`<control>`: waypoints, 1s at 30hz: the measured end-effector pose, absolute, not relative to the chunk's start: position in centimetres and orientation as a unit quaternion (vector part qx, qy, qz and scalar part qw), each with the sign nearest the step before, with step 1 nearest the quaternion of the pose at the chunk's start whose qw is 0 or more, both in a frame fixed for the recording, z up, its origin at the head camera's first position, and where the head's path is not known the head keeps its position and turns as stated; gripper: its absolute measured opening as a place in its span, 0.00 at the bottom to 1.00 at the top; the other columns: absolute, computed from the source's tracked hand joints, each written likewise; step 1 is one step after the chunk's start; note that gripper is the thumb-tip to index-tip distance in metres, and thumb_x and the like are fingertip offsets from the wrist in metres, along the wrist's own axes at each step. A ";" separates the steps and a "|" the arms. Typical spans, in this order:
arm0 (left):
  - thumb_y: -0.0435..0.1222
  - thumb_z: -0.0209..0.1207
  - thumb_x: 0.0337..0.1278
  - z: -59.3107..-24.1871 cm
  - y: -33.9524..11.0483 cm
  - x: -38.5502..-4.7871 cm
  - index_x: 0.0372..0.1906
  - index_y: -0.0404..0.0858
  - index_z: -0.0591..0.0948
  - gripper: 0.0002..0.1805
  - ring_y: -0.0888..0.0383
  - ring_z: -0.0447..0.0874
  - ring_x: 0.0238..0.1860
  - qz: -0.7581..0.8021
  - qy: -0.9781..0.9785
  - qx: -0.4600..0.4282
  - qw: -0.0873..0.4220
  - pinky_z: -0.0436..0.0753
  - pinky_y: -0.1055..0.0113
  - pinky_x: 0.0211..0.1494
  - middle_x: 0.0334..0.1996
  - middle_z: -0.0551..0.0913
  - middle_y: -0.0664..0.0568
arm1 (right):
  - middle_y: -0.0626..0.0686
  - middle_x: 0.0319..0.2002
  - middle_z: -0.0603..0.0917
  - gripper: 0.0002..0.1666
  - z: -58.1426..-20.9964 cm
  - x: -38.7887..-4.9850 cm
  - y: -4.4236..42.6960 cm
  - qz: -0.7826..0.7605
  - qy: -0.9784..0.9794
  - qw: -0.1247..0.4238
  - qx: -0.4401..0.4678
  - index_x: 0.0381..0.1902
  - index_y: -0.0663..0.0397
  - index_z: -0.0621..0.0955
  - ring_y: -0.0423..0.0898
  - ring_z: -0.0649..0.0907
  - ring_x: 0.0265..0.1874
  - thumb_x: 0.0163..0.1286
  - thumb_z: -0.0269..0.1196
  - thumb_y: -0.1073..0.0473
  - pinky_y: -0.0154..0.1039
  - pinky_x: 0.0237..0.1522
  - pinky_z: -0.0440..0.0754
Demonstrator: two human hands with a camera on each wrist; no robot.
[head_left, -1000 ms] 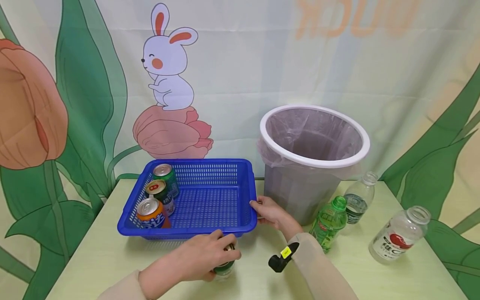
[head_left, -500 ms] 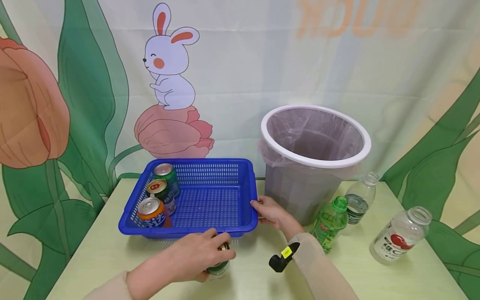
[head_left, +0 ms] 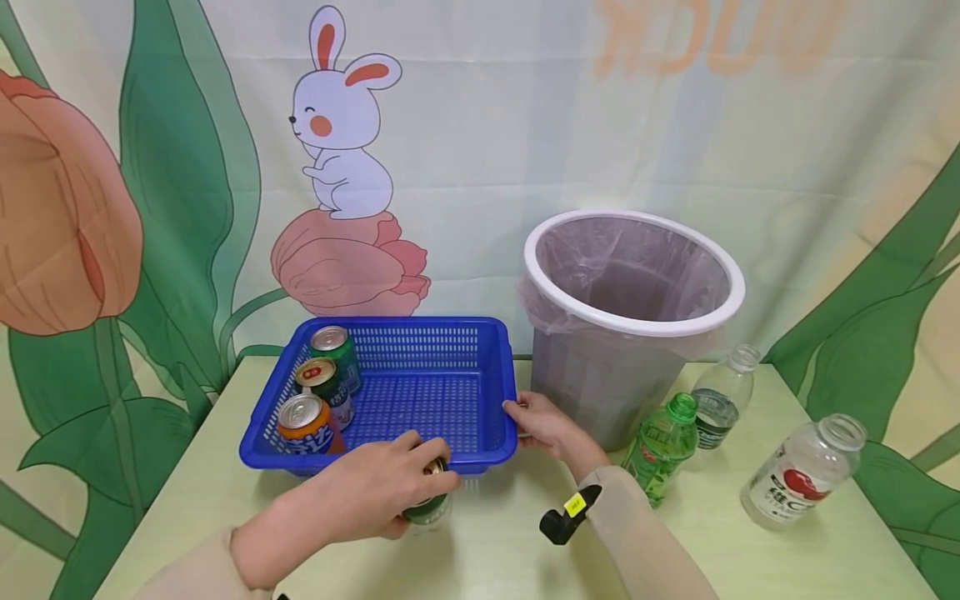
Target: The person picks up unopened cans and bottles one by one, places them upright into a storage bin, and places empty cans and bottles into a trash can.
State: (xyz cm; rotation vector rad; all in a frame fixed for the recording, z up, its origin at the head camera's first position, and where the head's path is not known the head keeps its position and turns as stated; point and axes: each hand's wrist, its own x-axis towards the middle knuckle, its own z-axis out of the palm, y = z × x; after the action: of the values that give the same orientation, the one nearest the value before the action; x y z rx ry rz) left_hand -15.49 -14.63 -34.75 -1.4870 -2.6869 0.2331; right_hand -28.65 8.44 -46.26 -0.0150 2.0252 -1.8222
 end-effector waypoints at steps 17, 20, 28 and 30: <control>0.43 0.74 0.33 -32.2 -15.6 -16.1 0.50 0.50 0.72 0.33 0.55 0.73 0.40 0.075 -0.879 -0.467 0.056 0.81 0.66 0.34 0.48 0.71 0.52 | 0.66 0.40 0.80 0.13 -46.3 -28.7 8.7 -0.652 0.729 0.210 -0.009 0.45 0.67 0.69 0.44 0.80 0.25 0.72 0.48 0.60 0.34 0.26 0.79; 0.42 0.74 0.32 -31.7 -15.9 -16.3 0.51 0.50 0.73 0.33 0.54 0.73 0.41 0.066 -0.883 -0.461 0.057 0.82 0.65 0.34 0.48 0.72 0.51 | 0.64 0.38 0.80 0.11 -46.3 -28.6 8.6 -0.655 0.727 0.209 -0.006 0.43 0.65 0.70 0.43 0.79 0.24 0.72 0.48 0.60 0.34 0.25 0.78; 0.40 0.74 0.32 -31.1 -17.0 -17.1 0.51 0.49 0.73 0.33 0.53 0.73 0.43 0.037 -0.895 -0.440 0.058 0.82 0.64 0.34 0.48 0.71 0.51 | 0.61 0.35 0.80 0.12 -46.2 -28.7 8.6 -0.652 0.729 0.210 -0.007 0.44 0.67 0.70 0.42 0.79 0.23 0.72 0.48 0.60 0.34 0.25 0.77; 0.40 0.74 0.33 -31.1 -17.3 -17.4 0.51 0.49 0.73 0.33 0.53 0.73 0.43 0.030 -0.899 -0.434 0.056 0.82 0.64 0.36 0.48 0.71 0.51 | 0.59 0.33 0.81 0.12 -46.2 -28.6 8.6 -0.651 0.730 0.210 -0.009 0.44 0.66 0.70 0.43 0.79 0.23 0.72 0.48 0.60 0.34 0.24 0.77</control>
State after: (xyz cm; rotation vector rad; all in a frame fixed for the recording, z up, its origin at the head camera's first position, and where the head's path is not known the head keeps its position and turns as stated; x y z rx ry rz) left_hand -17.40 -17.26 -31.11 -1.3172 -2.7260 0.0911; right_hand -28.65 8.65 -46.25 -0.0253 2.0284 -1.8091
